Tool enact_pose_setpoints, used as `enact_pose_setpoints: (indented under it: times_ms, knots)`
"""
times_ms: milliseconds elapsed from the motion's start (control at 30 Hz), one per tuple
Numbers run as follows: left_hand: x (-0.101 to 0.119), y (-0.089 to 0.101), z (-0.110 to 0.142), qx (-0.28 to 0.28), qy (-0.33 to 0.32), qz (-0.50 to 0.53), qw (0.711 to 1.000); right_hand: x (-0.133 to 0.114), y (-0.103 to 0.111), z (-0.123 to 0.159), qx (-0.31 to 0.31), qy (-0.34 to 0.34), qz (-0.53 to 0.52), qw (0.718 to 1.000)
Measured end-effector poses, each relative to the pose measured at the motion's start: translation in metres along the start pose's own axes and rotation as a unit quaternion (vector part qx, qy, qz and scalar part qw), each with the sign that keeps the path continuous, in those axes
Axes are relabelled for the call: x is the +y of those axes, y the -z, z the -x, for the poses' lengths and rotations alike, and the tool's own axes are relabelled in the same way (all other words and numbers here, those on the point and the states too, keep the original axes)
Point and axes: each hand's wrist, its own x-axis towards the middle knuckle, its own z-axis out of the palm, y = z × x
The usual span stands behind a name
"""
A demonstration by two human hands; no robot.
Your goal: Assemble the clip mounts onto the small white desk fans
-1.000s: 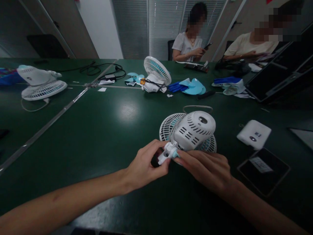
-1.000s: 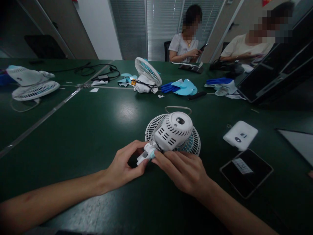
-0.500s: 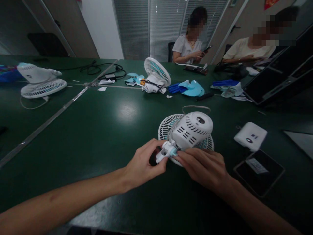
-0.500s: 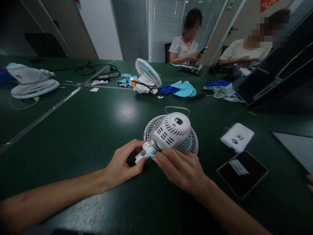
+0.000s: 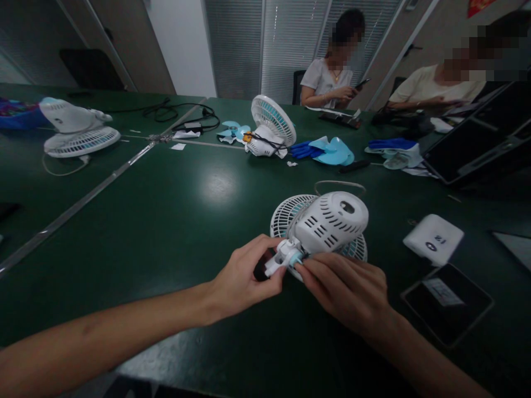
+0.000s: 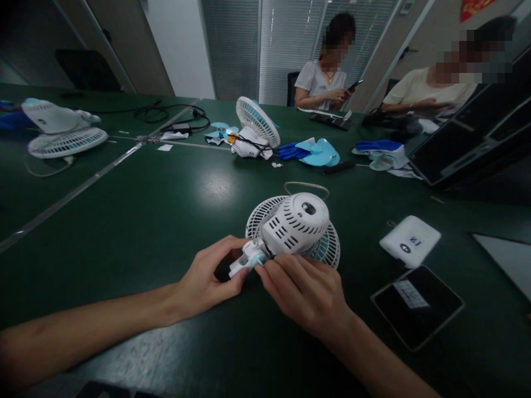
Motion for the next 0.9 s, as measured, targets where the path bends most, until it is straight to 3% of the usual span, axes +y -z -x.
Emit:
enact_pose_setpoints:
  times_ms: [233, 367, 533, 733, 900]
  knots:
    - [-0.001, -0.001, 0.000, 0.000, 0.001, -0.003, 1.000, 0.012, 0.008, 0.015, -0.039, 0.061, -0.014, 0.997]
    - [-0.001, -0.001, 0.001, -0.001, -0.001, -0.010, 1.000, 0.008, 0.001, 0.012, 0.000, 0.033, -0.020, 0.999]
    - [0.001, 0.000, -0.001, 0.005, 0.007, -0.005, 1.000, 0.000, -0.004, 0.004, 0.004, 0.001, 0.005, 1.000]
    - [0.002, 0.000, -0.001, 0.000, 0.009, -0.006, 1.000, 0.014, 0.008, 0.011, -0.041, 0.087, -0.017, 0.995]
    - [-0.001, -0.001, 0.000, -0.004, 0.016, -0.005, 1.000, 0.007, 0.001, 0.005, 0.002, 0.024, -0.020, 1.000]
